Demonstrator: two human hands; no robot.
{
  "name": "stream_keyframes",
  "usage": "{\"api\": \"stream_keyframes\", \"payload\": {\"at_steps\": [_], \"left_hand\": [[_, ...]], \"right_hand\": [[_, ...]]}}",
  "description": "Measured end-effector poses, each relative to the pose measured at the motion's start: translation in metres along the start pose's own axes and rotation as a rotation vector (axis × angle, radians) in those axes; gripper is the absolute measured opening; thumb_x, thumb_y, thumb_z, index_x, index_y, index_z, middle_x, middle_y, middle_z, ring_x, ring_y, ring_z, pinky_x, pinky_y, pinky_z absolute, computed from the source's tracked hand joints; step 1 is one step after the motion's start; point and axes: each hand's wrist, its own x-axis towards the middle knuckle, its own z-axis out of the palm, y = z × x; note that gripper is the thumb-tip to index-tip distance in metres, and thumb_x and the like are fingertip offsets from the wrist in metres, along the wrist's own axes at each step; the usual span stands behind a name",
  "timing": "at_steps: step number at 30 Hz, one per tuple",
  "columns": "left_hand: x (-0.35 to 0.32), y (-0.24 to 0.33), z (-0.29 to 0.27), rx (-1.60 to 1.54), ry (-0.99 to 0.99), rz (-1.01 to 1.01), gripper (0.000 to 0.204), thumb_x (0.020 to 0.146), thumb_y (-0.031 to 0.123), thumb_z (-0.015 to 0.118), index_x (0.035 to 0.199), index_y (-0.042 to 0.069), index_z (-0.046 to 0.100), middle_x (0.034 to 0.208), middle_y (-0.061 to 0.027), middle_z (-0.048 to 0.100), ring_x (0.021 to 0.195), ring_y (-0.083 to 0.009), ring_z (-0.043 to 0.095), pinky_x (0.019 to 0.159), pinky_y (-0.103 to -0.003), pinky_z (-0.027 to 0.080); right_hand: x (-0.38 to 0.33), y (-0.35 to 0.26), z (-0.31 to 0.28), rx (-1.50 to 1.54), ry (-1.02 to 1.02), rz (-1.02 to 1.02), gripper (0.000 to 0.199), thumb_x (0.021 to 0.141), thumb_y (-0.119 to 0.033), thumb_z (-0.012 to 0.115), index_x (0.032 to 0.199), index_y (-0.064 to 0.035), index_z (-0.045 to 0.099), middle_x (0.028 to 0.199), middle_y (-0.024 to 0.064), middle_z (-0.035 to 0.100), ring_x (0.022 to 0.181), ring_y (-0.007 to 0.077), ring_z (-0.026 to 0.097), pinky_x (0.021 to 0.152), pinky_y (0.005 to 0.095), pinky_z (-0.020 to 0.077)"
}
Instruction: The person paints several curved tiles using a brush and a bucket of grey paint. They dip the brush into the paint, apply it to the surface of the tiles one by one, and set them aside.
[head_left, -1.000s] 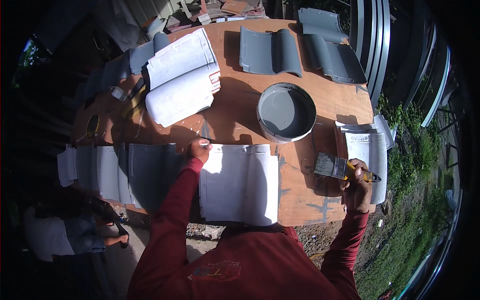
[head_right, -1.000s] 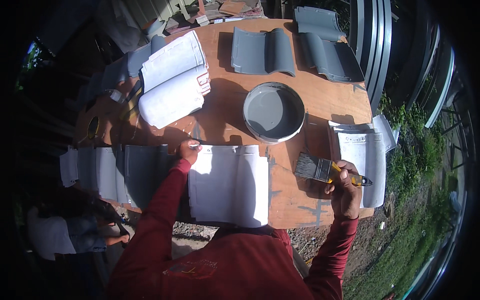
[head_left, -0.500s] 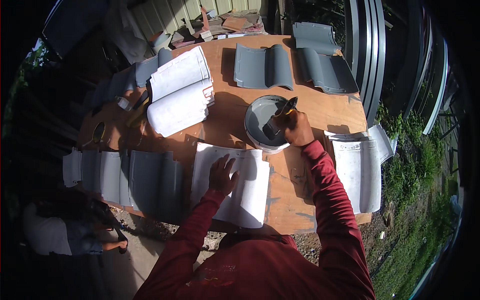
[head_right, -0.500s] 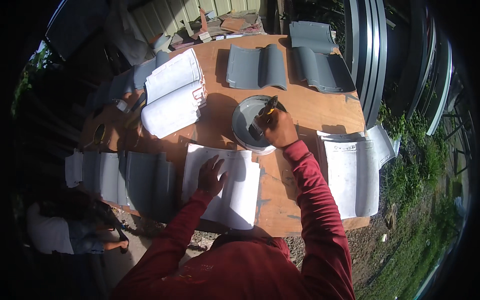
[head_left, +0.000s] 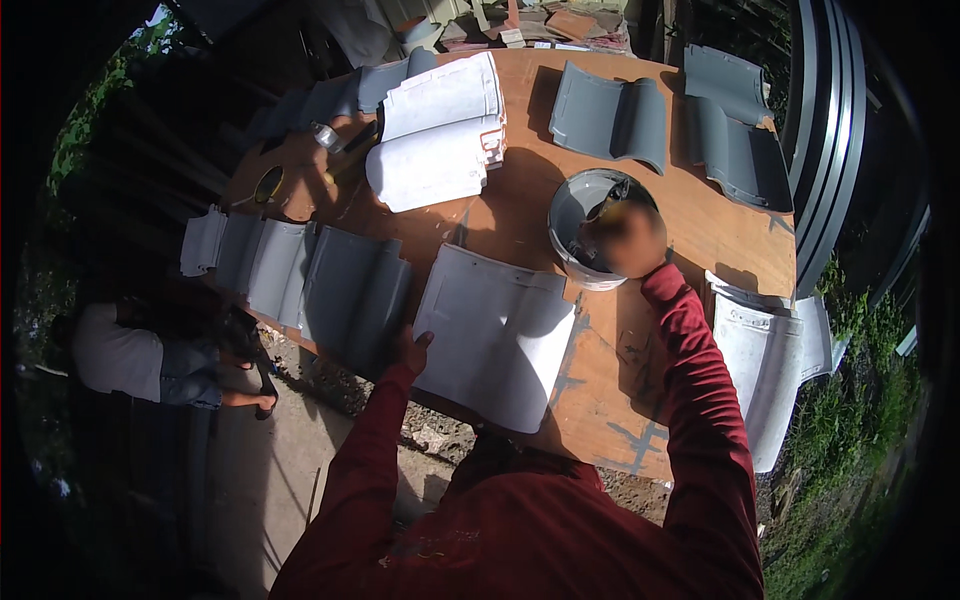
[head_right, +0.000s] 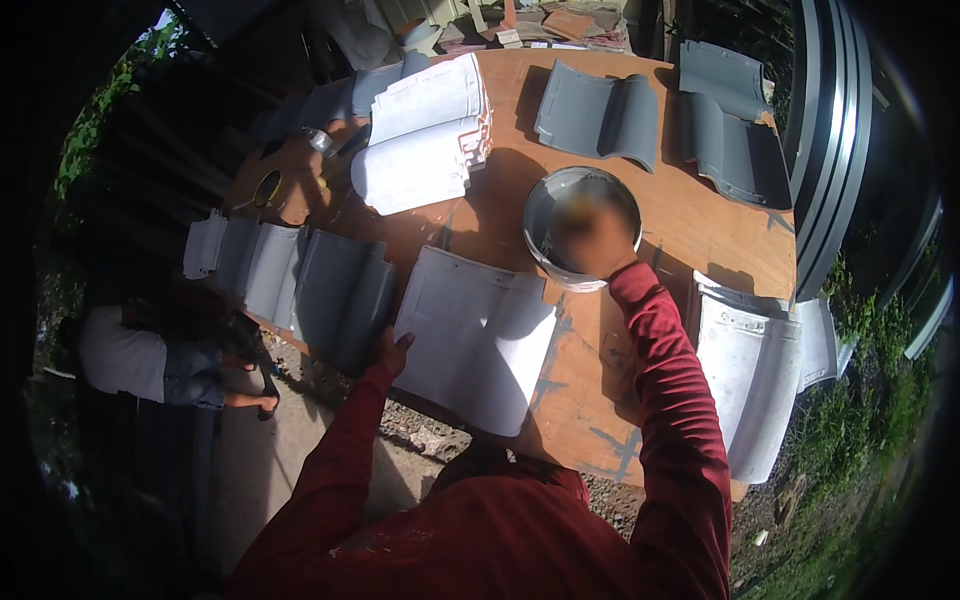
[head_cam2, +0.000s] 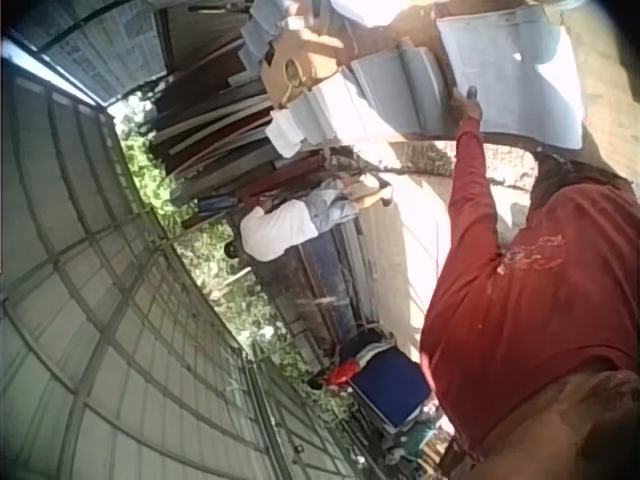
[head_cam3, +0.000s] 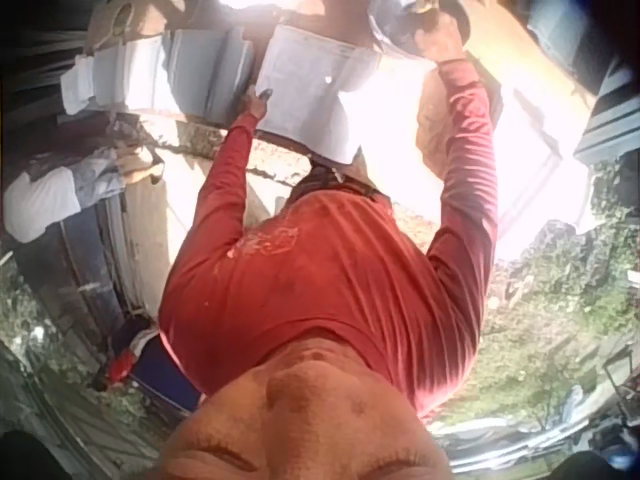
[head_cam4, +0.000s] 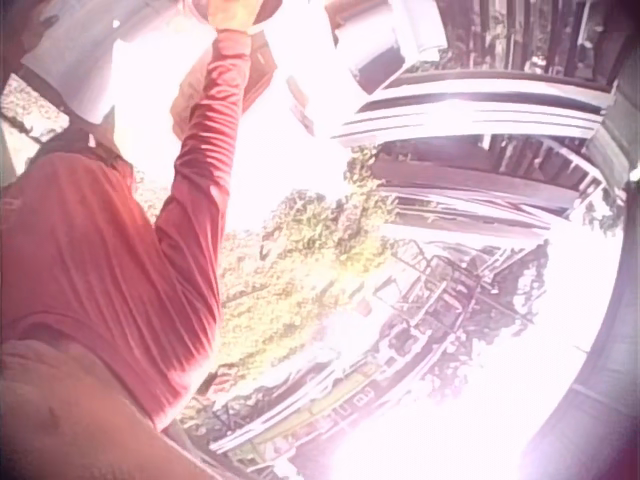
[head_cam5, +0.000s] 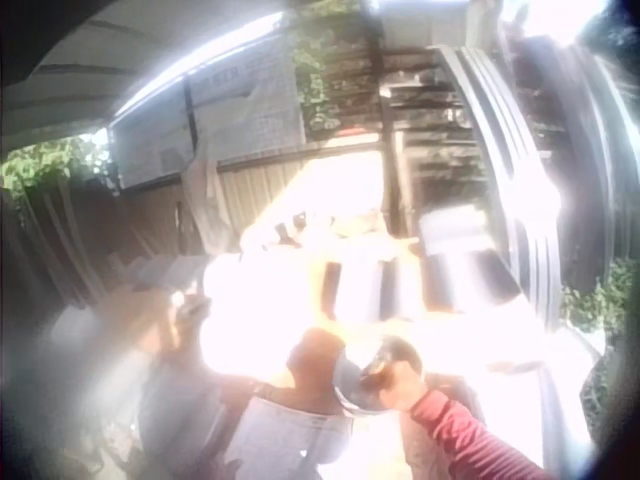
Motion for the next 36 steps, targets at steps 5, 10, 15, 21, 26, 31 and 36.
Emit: {"api": "stream_keyframes", "payload": {"at_steps": [5, 10, 15, 21, 26, 31, 36], "left_hand": [[-0.018, -0.012, -0.017, -0.053, -0.031, -0.033, 0.055, 0.091, 0.038, 0.073, 0.117, -0.008, 0.059, 0.113, -0.0307, 0.066, 0.109, -0.0448, 0.062, 0.097, -0.048, 0.047], [-0.058, 0.006, -0.017, -0.069, 0.194, 0.057, 0.048, 0.088, 0.022, 0.074, 0.124, -0.004, 0.056, 0.124, -0.0290, 0.059, 0.117, -0.0453, 0.057, 0.097, -0.049, 0.048], [-0.139, -0.033, -0.036, -0.081, 0.274, 0.327, 0.051, 0.088, 0.012, 0.066, 0.135, -0.001, 0.049, 0.135, -0.0243, 0.051, 0.125, -0.0433, 0.051, 0.106, -0.048, 0.043], [-0.261, -0.221, -0.021, -0.051, -0.047, 0.010, 0.044, 0.086, 0.014, 0.067, 0.126, 0.001, 0.055, 0.133, -0.0239, 0.053, 0.125, -0.0433, 0.051, 0.105, -0.048, 0.043], [-0.350, -0.431, -0.023, 0.330, -0.753, -0.409, 0.052, 0.083, 0.030, 0.073, 0.125, 0.004, 0.056, 0.104, -0.0232, 0.066, 0.108, -0.0336, 0.063, 0.093, -0.046, 0.050], [-0.284, -0.476, -0.052, -0.410, -0.197, -0.715, 0.040, 0.085, 0.019, 0.070, 0.119, 0.003, 0.058, 0.094, -0.0110, 0.061, 0.085, -0.0235, 0.058, 0.081, -0.039, 0.051], [-0.197, -0.516, -0.033, -0.436, -0.052, -0.510, 0.039, 0.085, 0.016, 0.071, 0.121, 0.004, 0.062, 0.113, -0.0172, 0.066, 0.106, -0.0293, 0.065, 0.088, -0.040, 0.054]], "right_hand": [[0.008, 0.015, 0.008, 0.362, -0.025, 0.211, 0.024, 0.088, -0.016, 0.074, 0.096, 0.0062, 0.072, 0.079, 0.0145, 0.073, 0.072, 0.0202, 0.069, 0.069, 0.0342, 0.0534], [-0.004, 0.012, 0.001, 0.539, 0.087, 0.424, 0.023, 0.092, -0.022, 0.075, 0.100, -0.0012, 0.071, 0.077, 0.0019, 0.067, 0.065, 0.0105, 0.061, 0.060, 0.0252, 0.0488], [-0.050, -0.026, 0.012, 0.802, 0.408, 0.487, 0.018, 0.097, -0.017, 0.068, 0.101, 0.0001, 0.068, 0.082, 0.0044, 0.067, 0.064, 0.0127, 0.062, 0.058, 0.0263, 0.0528], [-0.101, -0.088, 0.134, 0.718, 0.283, 0.443, 0.024, 0.096, 0.006, 0.058, 0.119, 0.0041, 0.056, 0.104, 0.0145, 0.068, 0.080, 0.0192, 0.068, 0.070, 0.0314, 0.0593], [-0.039, -0.077, 0.245, -0.265, 0.161, -0.013, 0.021, 0.088, -0.007, 0.066, 0.107, 0.0004, 0.062, 0.091, 0.0188, 0.068, 0.080, 0.0377, 0.069, 0.070, 0.0418, 0.0552], [-0.021, -0.029, 0.344, -0.336, 0.162, 0.169, 0.021, 0.092, -0.017, 0.065, 0.105, -0.0002, 0.063, 0.086, 0.0165, 0.068, 0.078, 0.0347, 0.070, 0.072, 0.0406, 0.0555], [0.018, -0.063, 0.362, 0.545, 0.237, 0.496, 0.027, 0.090, -0.019, 0.073, 0.104, 0.0038, 0.066, 0.085, 0.0102, 0.069, 0.068, 0.0177, 0.067, 0.068, 0.0313, 0.0577]]}}
